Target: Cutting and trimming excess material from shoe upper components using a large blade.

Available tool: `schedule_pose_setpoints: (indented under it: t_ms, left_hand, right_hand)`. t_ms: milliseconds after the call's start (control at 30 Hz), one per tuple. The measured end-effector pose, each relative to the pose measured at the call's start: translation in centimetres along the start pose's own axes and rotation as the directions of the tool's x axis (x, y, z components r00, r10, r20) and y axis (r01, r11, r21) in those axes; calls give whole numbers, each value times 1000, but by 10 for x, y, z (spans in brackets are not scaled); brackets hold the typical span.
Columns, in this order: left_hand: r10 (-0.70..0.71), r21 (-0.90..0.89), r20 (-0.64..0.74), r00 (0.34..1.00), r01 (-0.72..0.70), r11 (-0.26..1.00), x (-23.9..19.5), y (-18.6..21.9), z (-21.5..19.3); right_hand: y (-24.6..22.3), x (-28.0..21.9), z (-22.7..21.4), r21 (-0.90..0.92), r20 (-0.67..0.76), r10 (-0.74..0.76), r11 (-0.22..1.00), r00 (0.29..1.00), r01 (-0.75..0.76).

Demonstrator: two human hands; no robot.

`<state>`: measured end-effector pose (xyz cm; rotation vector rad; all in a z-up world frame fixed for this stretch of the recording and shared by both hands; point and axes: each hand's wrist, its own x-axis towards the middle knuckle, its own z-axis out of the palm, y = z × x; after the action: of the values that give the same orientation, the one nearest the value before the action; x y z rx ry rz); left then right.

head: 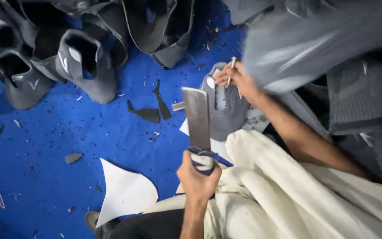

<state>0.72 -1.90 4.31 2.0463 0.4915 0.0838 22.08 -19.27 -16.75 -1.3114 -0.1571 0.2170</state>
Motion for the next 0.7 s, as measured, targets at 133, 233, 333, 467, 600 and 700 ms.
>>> schedule_pose_setpoints:
  t_ms: [133, 233, 333, 467, 600, 700]
  left_hand:
    - [78, -95, -94, 993, -87, 992, -3, 49, -29]
    - [224, -297, -119, 967, -250, 922, -14, 61, -40]
    - [333, -356, -96, 938, -345, 869, -22, 54, -42]
    - [418, -210, -45, 907, -417, 884, -24, 54, -47]
    - [380, -544, -400, 834, -550, 634, -20, 58, -36]
    - [688, -572, -361, 629, -732, 369, 3, 20, -22]
  right_hand:
    - [-48, 9, 10, -15, 109, 122, 993, 987, -121]
    - [-59, 3, 17, -287, 161, -70, 951, 985, 115]
    - [-53, 0, 20, -352, 136, -83, 927, 987, 127]
    - [-56, -2, 23, -404, 102, -69, 909, 992, 105]
    - [-52, -3, 22, -437, 103, -93, 890, 990, 129]
    - [-59, -11, 25, -439, 130, -163, 875, 978, 204]
